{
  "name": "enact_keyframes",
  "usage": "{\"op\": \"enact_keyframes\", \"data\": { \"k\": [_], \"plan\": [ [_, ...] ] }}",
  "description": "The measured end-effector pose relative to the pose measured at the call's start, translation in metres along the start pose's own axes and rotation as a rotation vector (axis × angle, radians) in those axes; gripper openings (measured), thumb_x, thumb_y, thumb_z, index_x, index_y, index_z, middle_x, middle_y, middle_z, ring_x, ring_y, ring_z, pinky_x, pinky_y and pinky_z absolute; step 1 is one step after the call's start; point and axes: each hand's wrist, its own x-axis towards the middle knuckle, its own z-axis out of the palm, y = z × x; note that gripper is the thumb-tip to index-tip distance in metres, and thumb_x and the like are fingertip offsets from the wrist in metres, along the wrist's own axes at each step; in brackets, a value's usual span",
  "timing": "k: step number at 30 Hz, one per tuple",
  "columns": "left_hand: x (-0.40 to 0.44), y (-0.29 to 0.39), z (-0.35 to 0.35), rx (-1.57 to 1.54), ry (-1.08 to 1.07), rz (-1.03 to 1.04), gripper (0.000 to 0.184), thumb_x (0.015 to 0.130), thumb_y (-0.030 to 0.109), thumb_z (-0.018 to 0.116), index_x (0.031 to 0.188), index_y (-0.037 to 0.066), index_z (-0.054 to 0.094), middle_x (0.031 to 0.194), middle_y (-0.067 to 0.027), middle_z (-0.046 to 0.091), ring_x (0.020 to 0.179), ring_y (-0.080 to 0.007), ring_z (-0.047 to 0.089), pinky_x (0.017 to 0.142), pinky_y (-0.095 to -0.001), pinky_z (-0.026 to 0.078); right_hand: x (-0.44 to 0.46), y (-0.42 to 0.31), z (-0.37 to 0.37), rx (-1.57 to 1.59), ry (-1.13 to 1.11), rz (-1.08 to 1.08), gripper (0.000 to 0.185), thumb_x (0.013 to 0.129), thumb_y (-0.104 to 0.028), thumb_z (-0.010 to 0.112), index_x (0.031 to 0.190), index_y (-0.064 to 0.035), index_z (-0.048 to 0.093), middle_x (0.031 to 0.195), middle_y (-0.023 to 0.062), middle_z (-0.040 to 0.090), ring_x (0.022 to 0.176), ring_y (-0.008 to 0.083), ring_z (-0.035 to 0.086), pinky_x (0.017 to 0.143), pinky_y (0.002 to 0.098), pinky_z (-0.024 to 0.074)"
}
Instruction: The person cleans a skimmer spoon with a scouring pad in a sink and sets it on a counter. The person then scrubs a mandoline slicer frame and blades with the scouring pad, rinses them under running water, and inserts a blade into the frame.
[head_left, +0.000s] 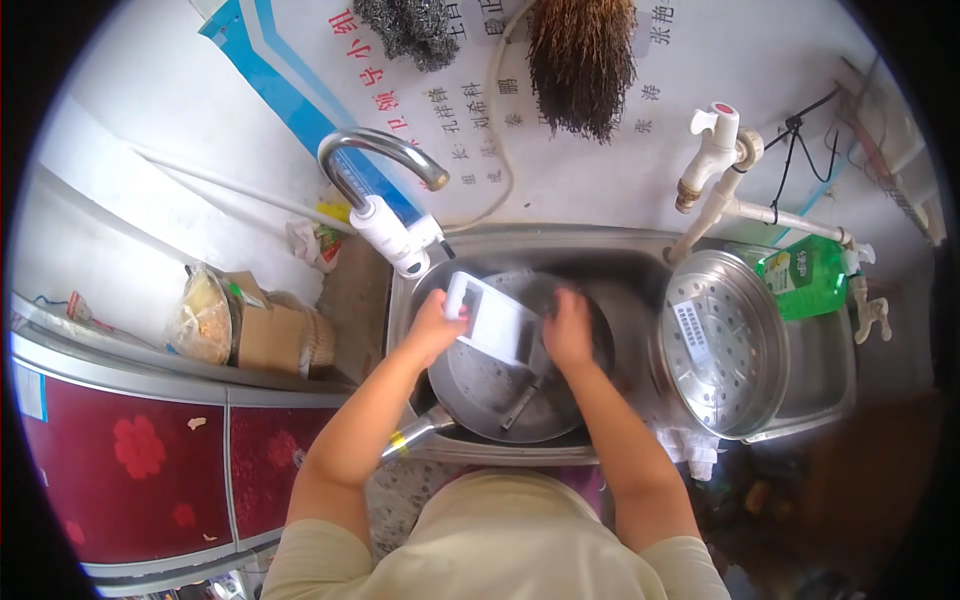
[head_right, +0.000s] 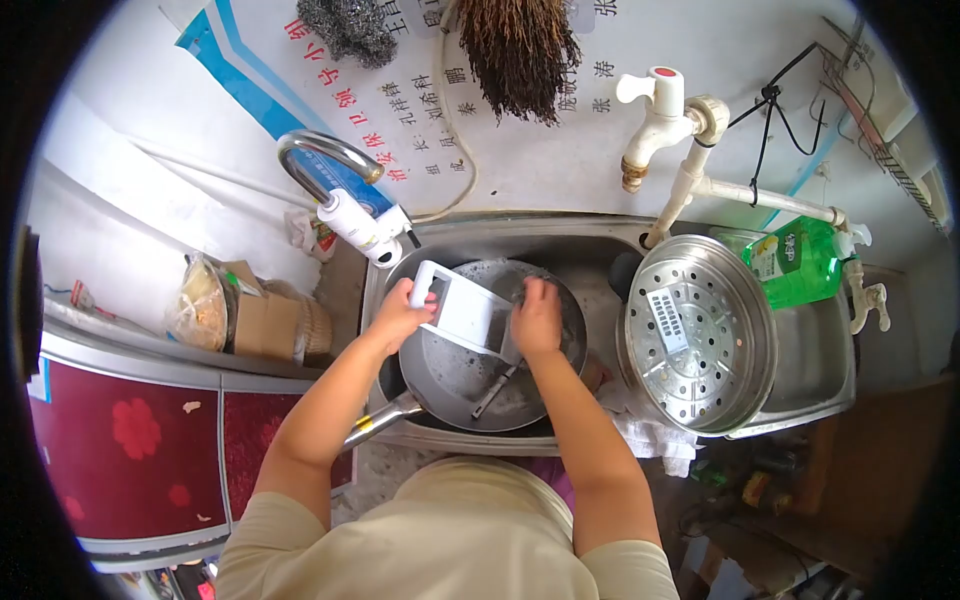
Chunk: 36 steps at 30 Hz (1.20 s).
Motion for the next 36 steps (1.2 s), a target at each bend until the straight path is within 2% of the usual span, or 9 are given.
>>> {"op": "enact_keyframes", "data": {
  "k": [2, 5, 9, 13, 15, 21, 25, 32, 36],
  "plan": [
    [0.000, 0.000, 0.007, -0.155, -0.012, -0.014, 0.031, 0.068, -0.003, 0.057, 0.095, 0.000, 0.042, 0.096, -0.0146, 0.056, 0.083, -0.0184, 0.055, 0.068, -0.0298, 0.046, -0.013, 0.019, 0.035, -0.166, -0.091, -0.126, 0.040, 0.076, -0.014, 0.055, 0.114, -0.0099, 0.042, 0.112, 0.0217, 0.047, 0.097, 0.0418, 0.049, 0.083, 0.0461, 0.0406],
    [0.004, -0.008, 0.000, -0.230, -0.016, -0.117, 0.049, 0.066, -0.015, 0.045, 0.111, 0.001, 0.033, 0.115, -0.0222, 0.044, 0.098, -0.0265, 0.055, 0.078, -0.0349, 0.048, -0.001, 0.037, 0.049, -0.008, -0.277, 0.107, 0.043, 0.079, -0.014, 0.053, 0.120, -0.0119, 0.040, 0.112, 0.0209, 0.049, 0.098, 0.0402, 0.050, 0.084, 0.0448, 0.0410],
    [-0.010, -0.004, 0.005, -0.300, -0.002, -0.041, 0.054, 0.065, -0.016, 0.044, 0.116, 0.001, 0.034, 0.117, -0.0227, 0.043, 0.100, -0.0280, 0.053, 0.081, -0.0346, 0.047, 0.012, 0.014, 0.054, 0.213, -0.034, 0.253, 0.035, 0.080, -0.020, 0.053, 0.112, -0.0057, 0.049, 0.108, 0.0187, 0.054, 0.098, 0.0368, 0.052, 0.084, 0.0416, 0.0419],
    [-0.008, -0.004, 0.017, -0.191, 0.004, 0.010, 0.061, 0.065, -0.017, 0.043, 0.121, 0.004, 0.034, 0.117, -0.0201, 0.044, 0.105, -0.0266, 0.051, 0.084, -0.0334, 0.045, -0.023, -0.081, 0.050, 0.216, 0.158, -0.270, 0.036, 0.087, -0.028, 0.044, 0.116, -0.0070, 0.049, 0.121, 0.0140, 0.047, 0.109, 0.0303, 0.043, 0.093, 0.0433, 0.0290],
    [-0.016, 0.003, 0.021, -0.041, 0.021, 0.022, 0.064, 0.064, -0.017, 0.043, 0.123, 0.004, 0.032, 0.117, -0.0191, 0.045, 0.106, -0.0262, 0.050, 0.085, -0.0330, 0.044, -0.012, -0.081, 0.051, 0.133, 0.159, -0.186, 0.035, 0.087, -0.025, 0.043, 0.117, -0.0071, 0.049, 0.121, 0.0144, 0.047, 0.110, 0.0301, 0.042, 0.094, 0.0432, 0.0282],
    [-0.018, -0.001, 0.024, -0.306, 0.100, 0.056, 0.061, 0.065, -0.020, 0.041, 0.121, 0.005, 0.033, 0.117, -0.0175, 0.046, 0.104, -0.0220, 0.051, 0.085, -0.0306, 0.044, 0.009, -0.051, 0.070, 0.304, -0.006, 0.182, 0.034, 0.087, -0.016, 0.041, 0.119, -0.0035, 0.046, 0.118, 0.0208, 0.047, 0.109, 0.0362, 0.043, 0.094, 0.0417, 0.0320],
    [-0.020, 0.009, 0.020, -0.119, 0.082, 0.073, 0.060, 0.065, -0.021, 0.040, 0.119, 0.005, 0.035, 0.117, -0.0157, 0.046, 0.107, -0.0195, 0.049, 0.084, -0.0274, 0.042, -0.005, -0.093, 0.058, 0.403, 0.200, -0.217, 0.034, 0.085, -0.011, 0.043, 0.118, -0.0016, 0.045, 0.116, 0.0227, 0.047, 0.110, 0.0365, 0.042, 0.093, 0.0401, 0.0340],
    [-0.027, 0.028, 0.018, -0.167, 0.082, 0.098, 0.059, 0.067, -0.016, 0.043, 0.121, 0.006, 0.035, 0.116, -0.0153, 0.047, 0.109, -0.0181, 0.047, 0.083, -0.0277, 0.041, 0.018, -0.006, 0.099, 0.206, 0.043, 0.311, 0.023, 0.088, -0.016, 0.038, 0.099, -0.0007, 0.052, 0.094, 0.0212, 0.056, 0.088, 0.0365, 0.053, 0.080, 0.0425, 0.0420],
    [-0.023, 0.019, 0.013, -0.334, 0.096, 0.062, 0.055, 0.066, -0.012, 0.051, 0.116, 0.008, 0.040, 0.096, -0.0024, 0.048, 0.085, -0.0104, 0.048, 0.071, -0.0230, 0.042, 0.039, -0.015, 0.079, 0.372, 0.054, 0.476, 0.027, 0.090, -0.020, 0.036, 0.093, 0.0006, 0.054, 0.089, 0.0224, 0.057, 0.083, 0.0356, 0.055, 0.076, 0.0399, 0.0429]
  ]
}}
